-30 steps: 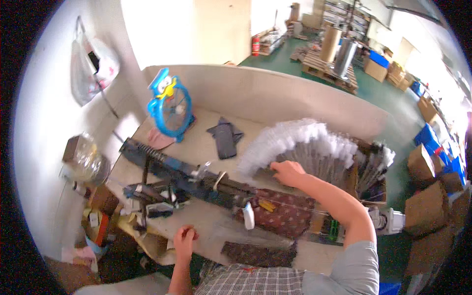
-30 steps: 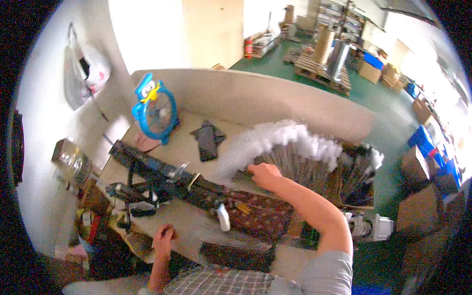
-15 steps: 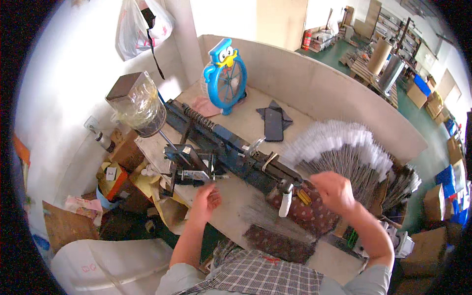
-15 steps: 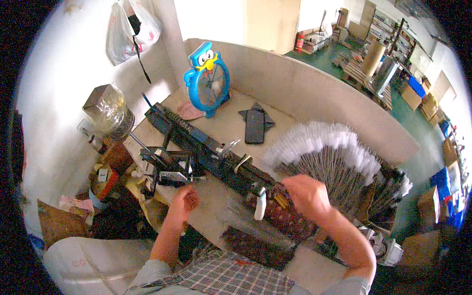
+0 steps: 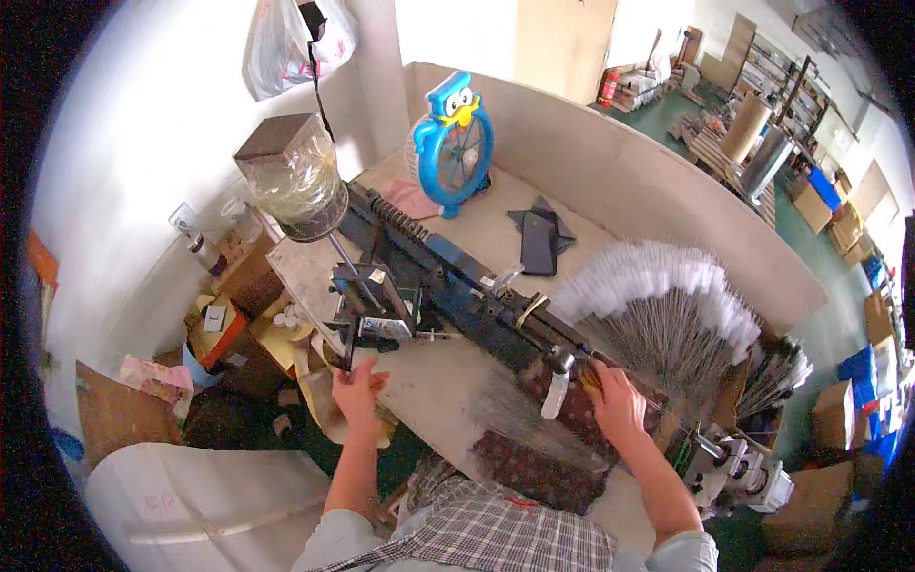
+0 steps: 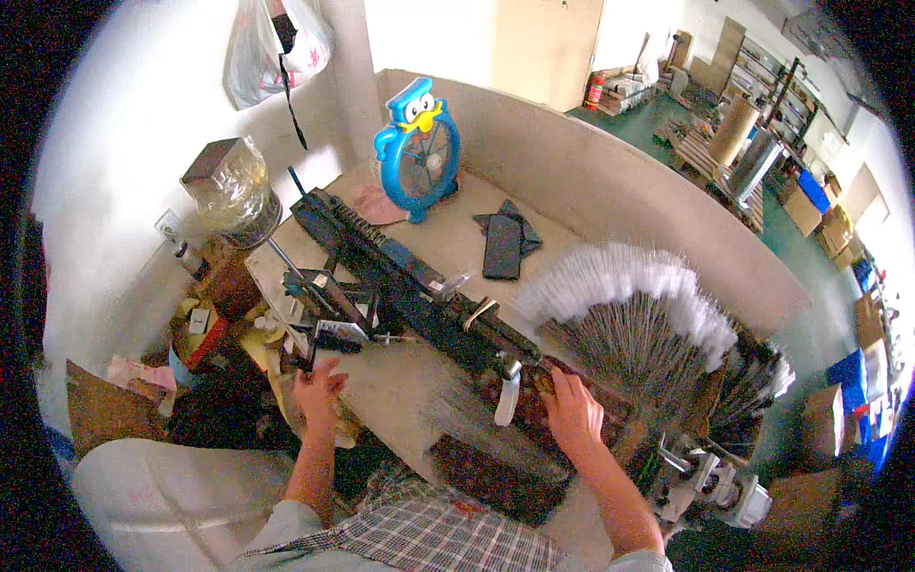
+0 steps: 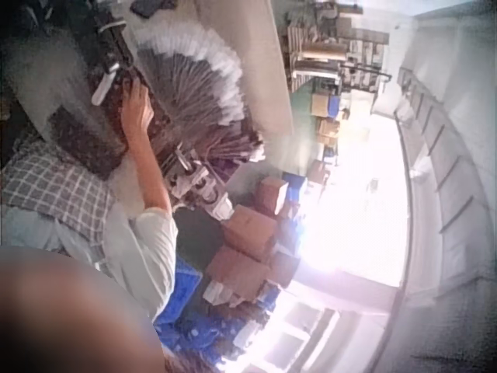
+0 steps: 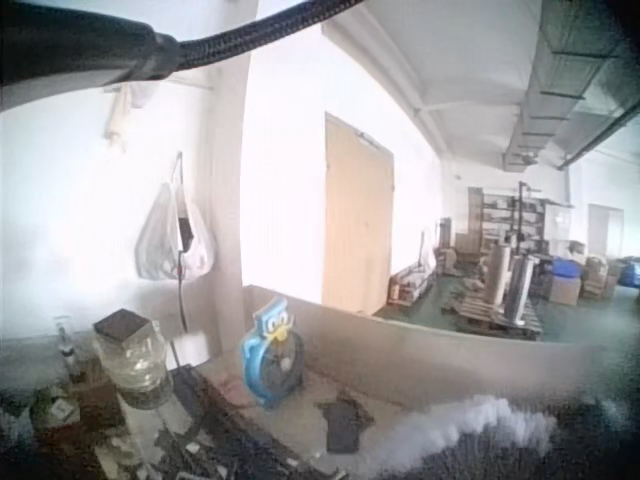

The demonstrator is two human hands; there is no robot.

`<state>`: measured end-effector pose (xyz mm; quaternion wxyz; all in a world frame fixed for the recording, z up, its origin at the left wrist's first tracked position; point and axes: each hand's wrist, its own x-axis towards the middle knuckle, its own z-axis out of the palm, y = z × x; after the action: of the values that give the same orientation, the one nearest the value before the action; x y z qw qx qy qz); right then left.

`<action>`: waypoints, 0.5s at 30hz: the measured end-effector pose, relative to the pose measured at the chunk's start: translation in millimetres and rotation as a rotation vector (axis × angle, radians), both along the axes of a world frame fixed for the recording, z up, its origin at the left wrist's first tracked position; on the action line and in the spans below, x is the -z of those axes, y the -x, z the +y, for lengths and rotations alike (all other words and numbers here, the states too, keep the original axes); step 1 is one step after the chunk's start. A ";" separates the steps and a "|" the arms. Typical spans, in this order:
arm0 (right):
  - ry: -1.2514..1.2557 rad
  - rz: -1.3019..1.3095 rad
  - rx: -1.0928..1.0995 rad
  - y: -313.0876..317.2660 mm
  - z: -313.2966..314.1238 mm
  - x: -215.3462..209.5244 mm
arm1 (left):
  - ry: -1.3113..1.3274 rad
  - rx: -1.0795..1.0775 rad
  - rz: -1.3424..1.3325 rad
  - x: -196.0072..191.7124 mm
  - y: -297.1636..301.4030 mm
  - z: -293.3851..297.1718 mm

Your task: Using a manual assembly machine to attach components to industrial brushes or swabs.

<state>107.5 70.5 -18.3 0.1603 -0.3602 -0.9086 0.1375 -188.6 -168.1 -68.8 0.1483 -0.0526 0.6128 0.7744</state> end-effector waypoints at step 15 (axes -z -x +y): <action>0.233 0.121 -0.169 -43.1 -5.3 -13.5 | 0.035 0.492 -0.450 -7.9 1.4 68.2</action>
<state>150.6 65.2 -4.9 0.1599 -0.2897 -0.9023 0.2764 -190.1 -99.9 -60.9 0.4617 -0.0753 0.5722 0.6736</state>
